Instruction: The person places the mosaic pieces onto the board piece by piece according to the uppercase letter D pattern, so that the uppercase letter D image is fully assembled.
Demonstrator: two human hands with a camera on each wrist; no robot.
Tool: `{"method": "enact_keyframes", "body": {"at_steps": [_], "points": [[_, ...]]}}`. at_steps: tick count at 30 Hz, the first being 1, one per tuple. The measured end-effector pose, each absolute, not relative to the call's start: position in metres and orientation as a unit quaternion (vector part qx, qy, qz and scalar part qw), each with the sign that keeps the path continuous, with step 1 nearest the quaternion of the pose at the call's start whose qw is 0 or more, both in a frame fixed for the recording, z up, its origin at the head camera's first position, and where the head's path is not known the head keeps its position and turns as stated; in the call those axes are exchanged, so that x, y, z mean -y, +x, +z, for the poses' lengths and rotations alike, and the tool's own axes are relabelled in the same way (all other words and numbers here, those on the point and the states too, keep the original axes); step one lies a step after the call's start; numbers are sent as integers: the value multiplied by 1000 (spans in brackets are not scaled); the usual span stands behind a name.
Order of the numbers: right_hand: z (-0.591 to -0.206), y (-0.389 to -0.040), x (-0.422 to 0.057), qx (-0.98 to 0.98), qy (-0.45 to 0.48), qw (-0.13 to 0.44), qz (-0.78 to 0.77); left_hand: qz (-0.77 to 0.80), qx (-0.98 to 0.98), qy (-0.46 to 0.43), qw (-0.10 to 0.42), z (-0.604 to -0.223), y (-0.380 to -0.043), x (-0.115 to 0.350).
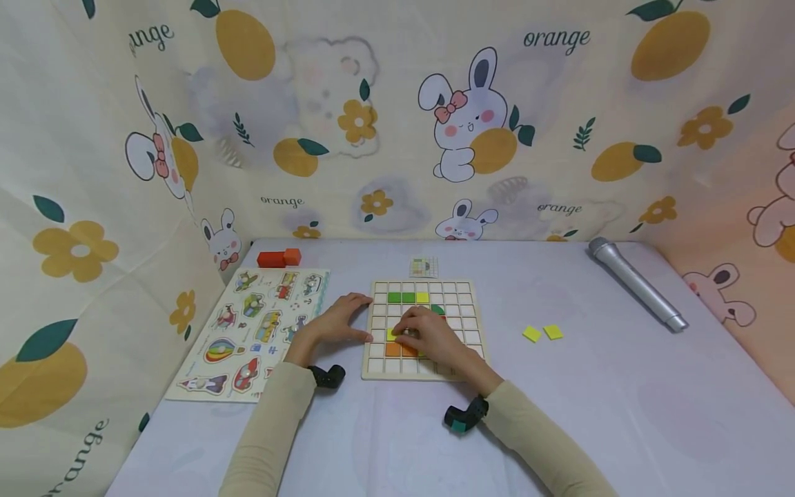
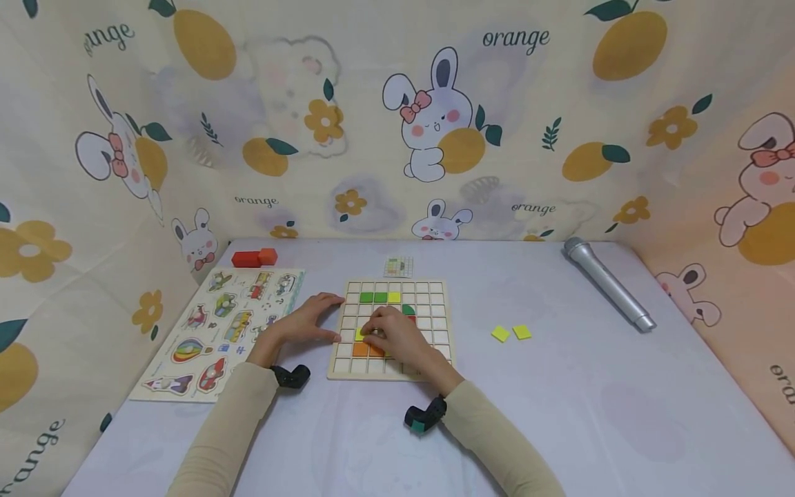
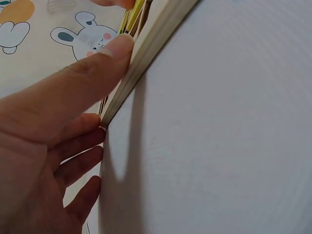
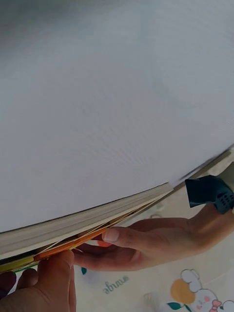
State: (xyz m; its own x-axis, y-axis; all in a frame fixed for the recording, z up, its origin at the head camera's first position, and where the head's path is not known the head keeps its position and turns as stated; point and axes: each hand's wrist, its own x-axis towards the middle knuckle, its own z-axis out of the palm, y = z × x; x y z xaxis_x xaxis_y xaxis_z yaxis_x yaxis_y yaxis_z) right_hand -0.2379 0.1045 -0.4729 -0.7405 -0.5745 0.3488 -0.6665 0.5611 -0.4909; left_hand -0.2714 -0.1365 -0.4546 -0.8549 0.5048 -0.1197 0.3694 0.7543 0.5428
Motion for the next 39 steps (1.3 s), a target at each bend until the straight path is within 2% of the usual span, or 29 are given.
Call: {"method": "enact_keyframes", "body": {"at_steps": [13, 20, 30, 39], "points": [[-462, -237, -117, 889, 325, 61, 316, 252, -929, 236, 131, -455, -272, 136], [-453, -236, -149, 894, 318, 79, 305, 263, -923, 249, 127, -450, -270, 135], [-446, -226, -204, 916, 272, 51, 291, 259, -926, 237, 137, -451, -270, 135], [-444, -214, -251, 935, 239, 68, 252, 256, -928, 230, 140, -452, -271, 135]]}}
